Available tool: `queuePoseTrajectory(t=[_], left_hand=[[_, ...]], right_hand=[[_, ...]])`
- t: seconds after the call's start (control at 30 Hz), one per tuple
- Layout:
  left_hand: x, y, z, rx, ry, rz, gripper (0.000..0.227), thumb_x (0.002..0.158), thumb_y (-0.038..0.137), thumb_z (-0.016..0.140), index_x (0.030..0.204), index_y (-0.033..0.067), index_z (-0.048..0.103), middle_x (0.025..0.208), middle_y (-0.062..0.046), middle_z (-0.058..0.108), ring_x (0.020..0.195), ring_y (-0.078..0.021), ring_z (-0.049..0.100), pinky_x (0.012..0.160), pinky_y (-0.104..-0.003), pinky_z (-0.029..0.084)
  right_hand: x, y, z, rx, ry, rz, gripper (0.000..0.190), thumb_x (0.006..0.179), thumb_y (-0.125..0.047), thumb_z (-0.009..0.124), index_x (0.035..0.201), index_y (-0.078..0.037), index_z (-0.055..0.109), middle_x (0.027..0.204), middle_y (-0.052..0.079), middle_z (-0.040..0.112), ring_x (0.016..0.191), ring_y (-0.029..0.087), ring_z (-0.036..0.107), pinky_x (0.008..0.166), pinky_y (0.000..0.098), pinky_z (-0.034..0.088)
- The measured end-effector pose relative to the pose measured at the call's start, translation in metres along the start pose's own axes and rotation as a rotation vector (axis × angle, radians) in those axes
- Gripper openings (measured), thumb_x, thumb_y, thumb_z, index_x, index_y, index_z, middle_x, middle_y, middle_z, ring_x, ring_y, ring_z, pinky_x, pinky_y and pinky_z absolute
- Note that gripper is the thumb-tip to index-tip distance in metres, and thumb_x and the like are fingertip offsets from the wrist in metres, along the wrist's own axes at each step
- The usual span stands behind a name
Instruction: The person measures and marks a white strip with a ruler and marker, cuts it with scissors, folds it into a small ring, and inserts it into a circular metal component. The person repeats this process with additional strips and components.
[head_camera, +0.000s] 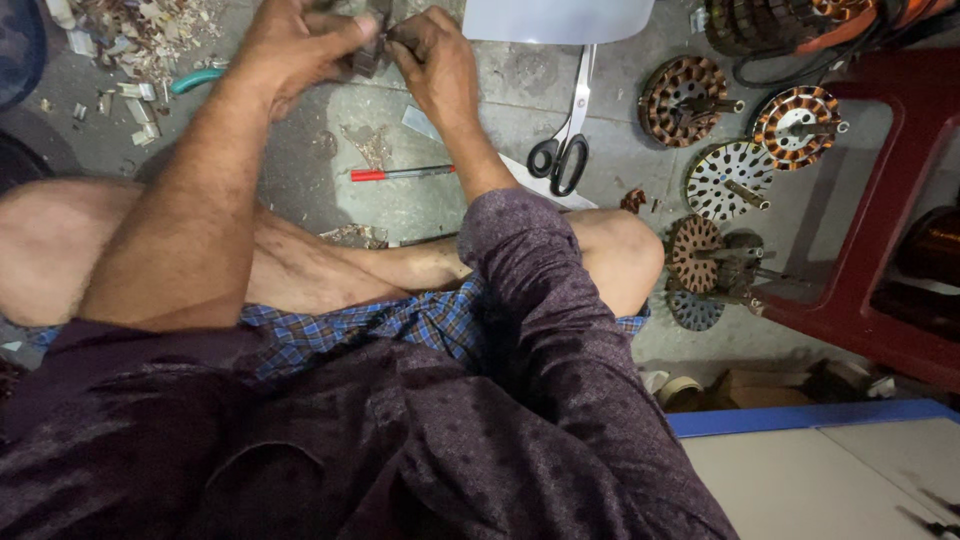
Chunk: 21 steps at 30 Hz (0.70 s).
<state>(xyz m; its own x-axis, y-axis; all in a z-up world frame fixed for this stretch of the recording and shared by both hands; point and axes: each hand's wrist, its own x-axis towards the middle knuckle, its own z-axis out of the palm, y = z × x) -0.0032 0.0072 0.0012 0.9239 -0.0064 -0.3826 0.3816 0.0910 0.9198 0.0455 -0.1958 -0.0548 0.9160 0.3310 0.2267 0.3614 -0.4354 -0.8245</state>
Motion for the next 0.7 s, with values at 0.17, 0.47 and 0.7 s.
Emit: queuePoseTrajectory(t=[0.17,0.47,0.7], left_hand=[[0.009,-0.021,-0.005,-0.082,0.119,-0.03,0.029,0.101,0.019,0.071,0.126,0.0051,0.065,0.106,-0.003,0.078,0.092,-0.0122,0.079,0.078,-0.028,0.065],[0.029,-0.07,-0.018,0.182,0.111,0.33,0.034,0.091,-0.012,0.072,0.123,-0.0017,0.066,0.113,-0.007,0.076,0.102,-0.0127,0.074,0.087,-0.024,0.061],[0.025,-0.07,-0.015,0.249,0.201,0.243,0.027,0.091,-0.008,0.074,0.117,-0.0004,0.072,0.1,-0.005,0.079,0.087,-0.0094,0.075,0.076,-0.023,0.061]], right_hand=[[-0.002,0.001,0.002,-0.028,-0.006,0.014,0.015,0.08,-0.012,0.084,0.089,-0.007,0.073,0.084,0.004,0.065,0.068,0.018,0.064,0.065,0.0343,0.053],[-0.004,-0.003,0.002,0.002,0.011,0.007,0.01,0.079,-0.013,0.079,0.086,-0.006,0.076,0.086,0.004,0.071,0.068,0.018,0.069,0.065,0.0327,0.056],[-0.004,-0.009,-0.003,0.005,-0.023,-0.006,0.01,0.081,-0.015,0.079,0.088,-0.006,0.079,0.085,0.007,0.072,0.072,0.023,0.07,0.068,0.0361,0.055]])
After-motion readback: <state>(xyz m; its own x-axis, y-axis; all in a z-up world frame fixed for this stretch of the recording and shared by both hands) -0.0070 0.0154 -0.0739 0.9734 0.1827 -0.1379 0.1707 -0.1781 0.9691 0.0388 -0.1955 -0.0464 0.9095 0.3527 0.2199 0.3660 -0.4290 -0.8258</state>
